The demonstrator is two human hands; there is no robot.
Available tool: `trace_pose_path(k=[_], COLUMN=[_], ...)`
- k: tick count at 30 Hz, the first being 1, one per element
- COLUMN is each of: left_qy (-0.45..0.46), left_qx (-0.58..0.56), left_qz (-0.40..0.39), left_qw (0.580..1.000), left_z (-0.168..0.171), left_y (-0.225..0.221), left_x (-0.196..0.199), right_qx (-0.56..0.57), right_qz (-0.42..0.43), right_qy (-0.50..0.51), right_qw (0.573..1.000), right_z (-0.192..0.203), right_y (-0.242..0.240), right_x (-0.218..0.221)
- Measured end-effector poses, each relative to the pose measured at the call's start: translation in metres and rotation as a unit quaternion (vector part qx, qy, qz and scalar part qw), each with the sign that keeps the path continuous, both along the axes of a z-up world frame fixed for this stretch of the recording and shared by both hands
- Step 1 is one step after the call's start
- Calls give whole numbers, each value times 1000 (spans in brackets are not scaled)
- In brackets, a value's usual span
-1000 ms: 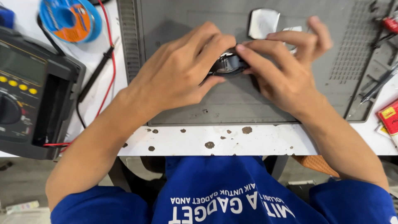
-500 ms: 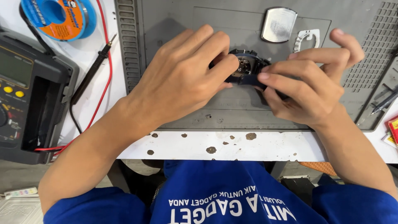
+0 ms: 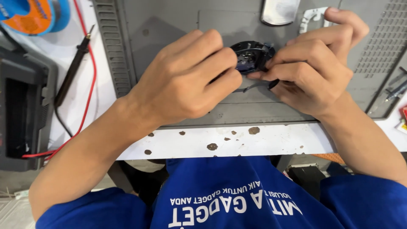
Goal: Reassembling a watch case and soldering internal components at a repair bench.
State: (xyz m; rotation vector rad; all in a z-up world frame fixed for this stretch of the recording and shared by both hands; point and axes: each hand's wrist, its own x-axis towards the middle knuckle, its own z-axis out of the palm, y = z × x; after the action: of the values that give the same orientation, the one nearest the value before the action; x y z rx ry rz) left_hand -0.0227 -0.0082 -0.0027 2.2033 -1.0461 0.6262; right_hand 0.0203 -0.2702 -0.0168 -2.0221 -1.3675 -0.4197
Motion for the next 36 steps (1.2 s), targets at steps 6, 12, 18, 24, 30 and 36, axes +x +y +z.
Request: trace_pose_path(k=[6,12,18,24,30,36], left_qy=[123,224,154,74,17,11], left_qx=[-51,-90,-31,-13,7,13], left_qz=[-11,1,-5,14,21,23], left_qw=[991,970,988,997,1000,1000], left_z=[2,6,10,4,-1,-1], left_y=[1,0,8,7,6,4], left_x=[-3,-4,3,3,1,0], right_qx=[30,36,21,43,-15,-9], right_qz=[-7,6,-2,-14,30,23], right_qy=[-30,-32,-7,-38,-34,-51], right_qw=[999,999,1000,998,999,998], right_z=[-4,-2,1,-8,-6,-5], right_y=[-1,0,-2,-6,-23,-19], right_x=[7,9,6,4,9,9])
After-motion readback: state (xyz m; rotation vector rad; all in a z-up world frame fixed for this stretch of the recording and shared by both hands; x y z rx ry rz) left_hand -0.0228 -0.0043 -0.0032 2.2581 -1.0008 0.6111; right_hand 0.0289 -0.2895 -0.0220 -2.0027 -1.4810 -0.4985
